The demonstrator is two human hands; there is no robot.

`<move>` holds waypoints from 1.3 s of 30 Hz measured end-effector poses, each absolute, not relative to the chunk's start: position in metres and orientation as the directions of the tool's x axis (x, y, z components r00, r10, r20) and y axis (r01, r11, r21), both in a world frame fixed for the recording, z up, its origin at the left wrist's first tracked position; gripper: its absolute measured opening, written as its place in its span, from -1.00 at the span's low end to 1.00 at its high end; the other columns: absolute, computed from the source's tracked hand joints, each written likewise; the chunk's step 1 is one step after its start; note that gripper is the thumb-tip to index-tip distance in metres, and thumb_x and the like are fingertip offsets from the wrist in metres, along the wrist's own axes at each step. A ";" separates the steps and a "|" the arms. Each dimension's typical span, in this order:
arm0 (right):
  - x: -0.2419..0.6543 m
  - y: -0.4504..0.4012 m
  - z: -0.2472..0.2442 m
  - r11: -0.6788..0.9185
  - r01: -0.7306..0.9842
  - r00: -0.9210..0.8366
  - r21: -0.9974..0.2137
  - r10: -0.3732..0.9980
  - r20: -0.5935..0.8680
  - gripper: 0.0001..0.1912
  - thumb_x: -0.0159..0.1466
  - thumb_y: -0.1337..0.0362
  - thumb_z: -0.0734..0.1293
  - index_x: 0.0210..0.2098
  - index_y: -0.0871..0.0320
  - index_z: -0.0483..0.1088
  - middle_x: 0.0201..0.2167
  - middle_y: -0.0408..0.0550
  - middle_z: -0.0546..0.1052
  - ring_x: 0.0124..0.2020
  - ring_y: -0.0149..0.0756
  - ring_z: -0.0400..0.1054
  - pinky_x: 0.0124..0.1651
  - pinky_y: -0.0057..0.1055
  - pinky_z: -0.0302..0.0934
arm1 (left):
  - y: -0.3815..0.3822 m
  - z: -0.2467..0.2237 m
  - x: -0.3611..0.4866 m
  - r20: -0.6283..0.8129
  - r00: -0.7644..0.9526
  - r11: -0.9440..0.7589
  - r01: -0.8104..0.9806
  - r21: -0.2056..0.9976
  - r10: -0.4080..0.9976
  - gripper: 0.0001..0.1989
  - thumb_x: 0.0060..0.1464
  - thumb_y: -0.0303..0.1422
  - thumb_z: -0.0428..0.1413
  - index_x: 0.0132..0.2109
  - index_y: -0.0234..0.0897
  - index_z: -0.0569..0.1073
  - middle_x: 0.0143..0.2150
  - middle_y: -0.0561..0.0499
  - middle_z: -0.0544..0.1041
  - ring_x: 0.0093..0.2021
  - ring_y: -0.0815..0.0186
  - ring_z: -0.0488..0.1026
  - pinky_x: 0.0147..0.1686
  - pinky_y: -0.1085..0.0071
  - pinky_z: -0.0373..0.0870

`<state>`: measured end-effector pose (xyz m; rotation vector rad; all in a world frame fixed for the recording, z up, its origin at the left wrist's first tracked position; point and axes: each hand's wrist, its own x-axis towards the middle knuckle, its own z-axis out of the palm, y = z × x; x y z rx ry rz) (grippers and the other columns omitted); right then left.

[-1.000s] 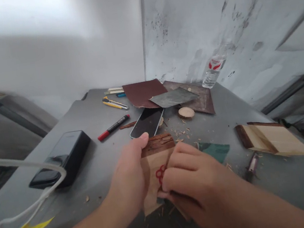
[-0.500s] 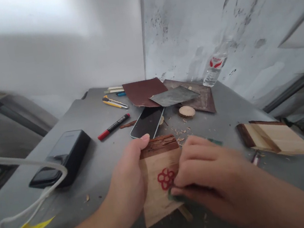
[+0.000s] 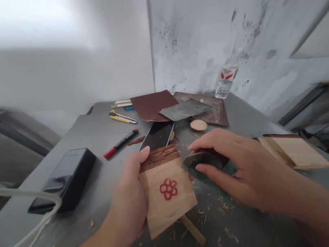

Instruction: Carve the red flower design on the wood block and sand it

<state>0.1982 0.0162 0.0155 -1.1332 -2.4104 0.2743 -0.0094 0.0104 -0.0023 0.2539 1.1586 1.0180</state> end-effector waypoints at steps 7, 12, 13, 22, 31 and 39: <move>0.222 0.036 0.014 0.541 0.787 -0.502 -0.298 0.841 0.201 -0.82 0.39 0.33 0.27 -0.02 0.05 0.29 -0.05 0.00 0.51 -0.11 -0.12 0.46 -0.08 -0.20 0.35 | 0.008 -0.002 -0.012 -0.580 0.148 0.564 -0.509 0.650 0.801 -0.51 0.16 -0.13 0.04 0.02 -0.45 0.58 -0.29 -0.28 0.73 -0.32 -0.04 0.68 -0.30 0.16 0.60; 0.241 0.049 -0.001 0.595 0.749 -0.601 -0.291 0.795 0.079 -0.53 0.30 0.29 0.41 0.20 0.05 0.35 0.17 0.09 0.47 0.21 0.06 0.34 0.22 -0.03 0.24 | 0.011 -0.001 -0.010 -0.581 0.133 0.562 -0.492 0.665 0.803 -0.51 0.17 -0.17 0.02 0.04 -0.48 0.57 -0.27 -0.32 0.72 -0.30 -0.06 0.67 -0.30 0.11 0.59; 0.241 0.052 -0.004 0.603 0.740 -0.616 -0.298 0.785 0.061 -0.50 0.28 0.31 0.43 0.20 0.05 0.37 0.19 0.10 0.46 0.22 0.06 0.33 0.23 -0.03 0.23 | 0.011 -0.001 -0.009 -0.568 0.131 0.548 -0.503 0.668 0.813 -0.51 0.15 -0.18 0.04 0.04 -0.49 0.56 -0.26 -0.32 0.72 -0.29 -0.07 0.67 -0.29 0.10 0.59; 0.224 0.062 -0.007 0.599 0.694 -0.594 -0.400 0.790 0.153 -0.78 0.46 0.38 0.17 -0.07 0.09 0.43 -0.18 -0.07 0.58 -0.18 -0.24 0.46 -0.09 -0.29 0.31 | 0.012 -0.002 -0.010 -0.545 0.137 0.529 -0.514 0.675 0.827 -0.51 0.15 -0.15 0.06 0.05 -0.45 0.53 -0.25 -0.27 0.73 -0.27 -0.07 0.67 -0.28 0.09 0.60; 0.207 0.042 0.008 0.570 0.668 -0.562 -0.477 0.808 0.178 -0.79 0.53 0.21 0.15 -0.17 0.09 0.37 -0.28 -0.15 0.51 -0.28 -0.31 0.36 -0.19 -0.38 0.20 | 0.009 0.000 -0.006 -0.609 0.059 0.573 -0.417 0.705 0.791 -0.69 0.13 -0.15 0.09 -0.31 -0.26 0.62 -0.46 -0.11 0.70 -0.45 0.05 0.64 -0.43 0.24 0.55; 0.190 0.025 0.007 0.640 0.652 -0.659 -0.408 0.744 0.113 -0.84 0.48 0.23 0.23 -0.19 0.11 0.41 -0.27 -0.10 0.54 -0.24 -0.24 0.36 -0.17 -0.32 0.13 | 0.003 0.005 0.000 -0.480 -0.123 0.410 -0.365 0.836 0.869 -0.87 -0.03 -0.38 0.19 -0.50 -0.05 0.48 -0.57 0.06 0.58 -0.14 -0.01 0.62 -0.36 0.34 0.51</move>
